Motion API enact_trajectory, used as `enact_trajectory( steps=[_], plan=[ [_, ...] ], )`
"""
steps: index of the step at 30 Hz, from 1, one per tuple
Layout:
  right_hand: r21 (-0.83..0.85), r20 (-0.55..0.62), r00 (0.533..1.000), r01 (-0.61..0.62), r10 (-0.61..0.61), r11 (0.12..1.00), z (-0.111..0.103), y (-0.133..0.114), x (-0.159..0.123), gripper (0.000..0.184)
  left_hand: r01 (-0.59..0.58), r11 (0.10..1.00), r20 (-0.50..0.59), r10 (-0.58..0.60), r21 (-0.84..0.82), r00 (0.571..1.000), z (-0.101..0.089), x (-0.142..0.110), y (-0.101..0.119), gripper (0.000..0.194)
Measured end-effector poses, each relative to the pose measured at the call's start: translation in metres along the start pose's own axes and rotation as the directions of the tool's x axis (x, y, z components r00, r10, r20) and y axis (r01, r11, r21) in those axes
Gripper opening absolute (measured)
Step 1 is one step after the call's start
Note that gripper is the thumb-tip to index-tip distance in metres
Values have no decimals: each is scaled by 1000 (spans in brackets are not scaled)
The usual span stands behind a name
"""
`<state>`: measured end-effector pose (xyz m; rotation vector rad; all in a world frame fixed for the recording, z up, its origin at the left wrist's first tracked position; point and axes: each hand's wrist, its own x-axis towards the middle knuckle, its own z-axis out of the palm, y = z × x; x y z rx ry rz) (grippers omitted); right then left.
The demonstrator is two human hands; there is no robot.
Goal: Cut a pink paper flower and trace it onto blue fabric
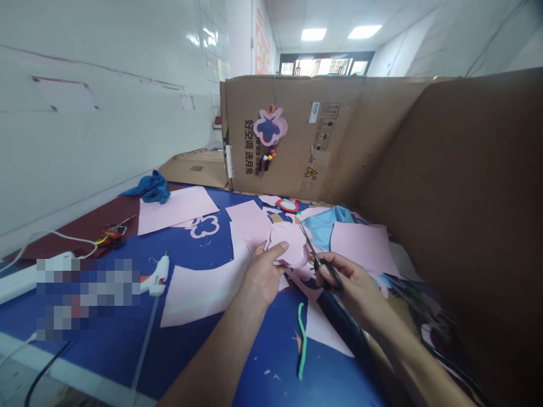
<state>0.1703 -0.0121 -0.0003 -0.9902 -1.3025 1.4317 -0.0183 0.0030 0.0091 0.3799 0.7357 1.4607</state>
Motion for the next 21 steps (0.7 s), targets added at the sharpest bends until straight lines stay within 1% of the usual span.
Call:
enact_trajectory(
  steps=[5,9,14,18,21],
  plan=[
    [-5,14,1000,2,-2,1000,-2,2,-1,46,-28,999,-44,30,40,999,1,-1,0,56],
    [6,3,1000,-3,3,1000,-1,2,0,47,-56,995,-85,63,83,994,1,-1,-2,58],
    [-13,-6,1000,-11,11,1000,1,-3,-1,52,-81,986,-80,94,148,992,1,-2,-2,57],
    [-22,-15,1000,-7,7,1000,3,-6,-1,54,-82,984,-60,92,157,994,1,-2,-1,55],
    [-12,-13,1000,-16,16,1000,3,-6,-2,52,-86,982,-49,95,170,994,1,-2,-1,54]
  ],
)
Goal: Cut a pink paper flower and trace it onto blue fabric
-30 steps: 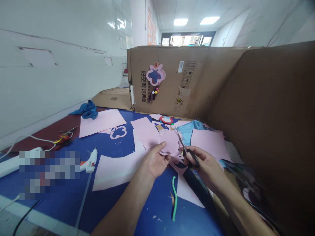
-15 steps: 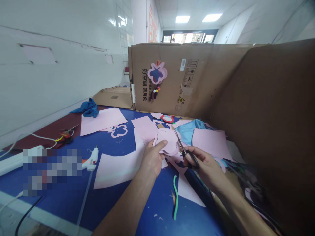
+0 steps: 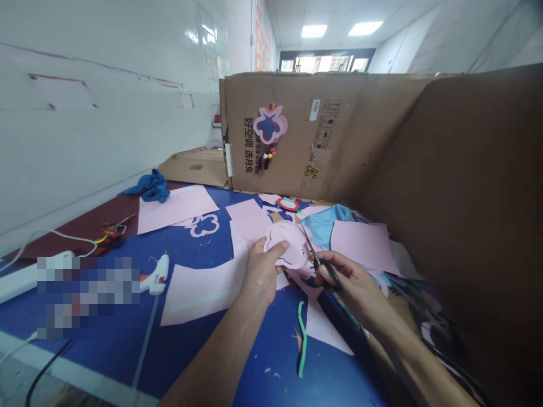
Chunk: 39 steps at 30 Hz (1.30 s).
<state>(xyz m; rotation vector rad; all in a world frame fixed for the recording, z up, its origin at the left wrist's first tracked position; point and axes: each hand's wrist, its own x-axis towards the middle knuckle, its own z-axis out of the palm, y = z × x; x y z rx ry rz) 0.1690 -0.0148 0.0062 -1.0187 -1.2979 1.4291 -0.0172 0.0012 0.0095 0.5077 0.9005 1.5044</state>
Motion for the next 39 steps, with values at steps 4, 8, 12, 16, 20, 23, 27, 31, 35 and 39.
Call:
enact_trajectory(
  steps=[4,8,12,16,20,23,27,31,35,39],
  plan=[
    [-1,10,1000,9,-9,1000,-4,3,0,47,-6,1000,20,6,4,1000,-1,0,0,53],
    [-21,20,1000,18,-18,1000,-7,5,1,44,2,1000,11,-2,0,1000,-1,-1,0,57],
    [-40,42,999,31,-29,999,-6,5,3,43,-1,1000,33,1,-11,999,0,-3,0,56],
    [-59,54,998,33,-30,998,-5,3,2,46,-29,999,0,29,-27,1000,1,-3,1,58],
    [-76,57,998,40,-36,996,-6,4,1,46,-64,998,-19,64,-2,998,3,-3,3,55],
    [-87,55,998,38,-33,996,-7,4,0,46,-79,997,-30,79,-2,996,5,-4,5,51],
    [-95,65,997,39,-33,995,-8,5,1,47,-80,997,-48,79,-18,996,7,-5,7,53],
    [-98,64,997,39,-33,994,-9,7,2,47,-83,996,-48,81,-22,996,5,-4,6,58],
    [-118,64,998,35,-27,992,-8,6,1,46,-89,996,-43,88,-10,995,3,-2,5,60],
    [-119,75,997,23,-14,993,-9,5,1,46,-88,996,-49,87,-7,995,3,-2,5,61]
  ],
)
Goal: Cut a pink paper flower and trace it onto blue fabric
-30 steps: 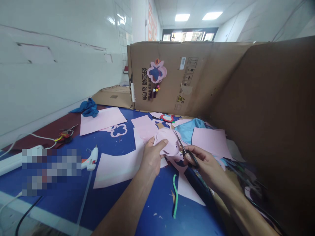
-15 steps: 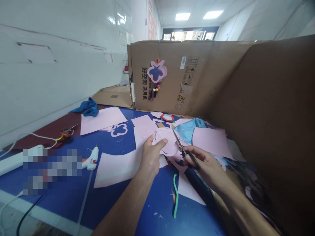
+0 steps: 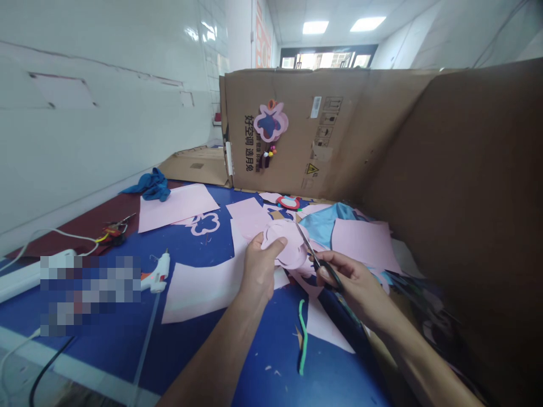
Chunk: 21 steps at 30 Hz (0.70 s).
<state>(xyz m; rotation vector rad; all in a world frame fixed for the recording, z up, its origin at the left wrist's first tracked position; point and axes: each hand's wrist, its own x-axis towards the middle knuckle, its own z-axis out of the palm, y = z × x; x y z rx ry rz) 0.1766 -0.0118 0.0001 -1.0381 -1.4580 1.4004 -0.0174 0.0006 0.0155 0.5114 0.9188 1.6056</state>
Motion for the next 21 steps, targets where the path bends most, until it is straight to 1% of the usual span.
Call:
enact_trajectory(
  steps=[10,17,21],
  plan=[
    [2,-23,1000,-8,8,1000,2,-2,1,48,-3,1000,3,3,-2,1000,0,0,-1,59],
    [9,-26,999,-19,20,1000,7,-6,1,52,11,1000,-19,-11,-20,1000,3,-3,1,56],
    [-2,-29,999,-15,14,1000,9,-9,-1,53,18,1000,-5,-18,-16,1000,4,-3,0,55]
  ],
)
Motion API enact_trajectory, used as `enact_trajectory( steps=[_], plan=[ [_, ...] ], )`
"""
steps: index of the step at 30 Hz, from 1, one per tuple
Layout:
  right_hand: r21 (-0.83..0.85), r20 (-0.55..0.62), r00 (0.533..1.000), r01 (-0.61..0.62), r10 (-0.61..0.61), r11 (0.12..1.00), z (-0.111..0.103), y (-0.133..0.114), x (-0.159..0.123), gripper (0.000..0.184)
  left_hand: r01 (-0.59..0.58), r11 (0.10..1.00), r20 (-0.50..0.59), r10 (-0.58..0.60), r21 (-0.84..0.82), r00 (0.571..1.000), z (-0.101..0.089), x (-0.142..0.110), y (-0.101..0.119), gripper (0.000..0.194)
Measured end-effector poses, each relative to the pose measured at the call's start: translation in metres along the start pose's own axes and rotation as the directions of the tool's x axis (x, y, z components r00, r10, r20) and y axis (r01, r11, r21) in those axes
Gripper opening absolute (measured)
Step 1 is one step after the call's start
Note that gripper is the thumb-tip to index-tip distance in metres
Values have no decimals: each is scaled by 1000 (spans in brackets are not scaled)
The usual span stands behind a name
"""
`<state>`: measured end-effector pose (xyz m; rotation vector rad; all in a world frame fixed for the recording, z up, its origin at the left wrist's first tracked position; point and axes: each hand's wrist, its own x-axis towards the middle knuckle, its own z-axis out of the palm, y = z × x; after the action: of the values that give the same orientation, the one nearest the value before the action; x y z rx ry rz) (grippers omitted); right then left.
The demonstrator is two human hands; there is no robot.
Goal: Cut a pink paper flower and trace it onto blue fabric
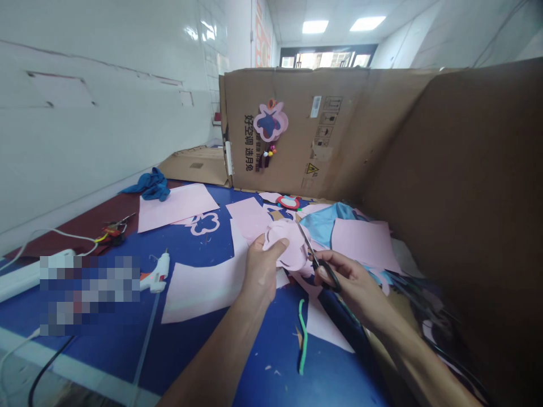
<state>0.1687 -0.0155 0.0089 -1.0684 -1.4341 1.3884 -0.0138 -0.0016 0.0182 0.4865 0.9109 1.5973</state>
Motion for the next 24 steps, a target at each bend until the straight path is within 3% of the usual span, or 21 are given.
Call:
enact_trajectory(
  steps=[16,24],
  plan=[
    [-1,-7,1000,-17,17,1000,-1,0,0,53,-2,1000,3,2,19,1000,-4,3,-1,60],
    [-81,-6,1000,-19,19,997,1,-3,0,52,-10,999,-12,10,36,1000,-8,7,-1,61]
  ],
)
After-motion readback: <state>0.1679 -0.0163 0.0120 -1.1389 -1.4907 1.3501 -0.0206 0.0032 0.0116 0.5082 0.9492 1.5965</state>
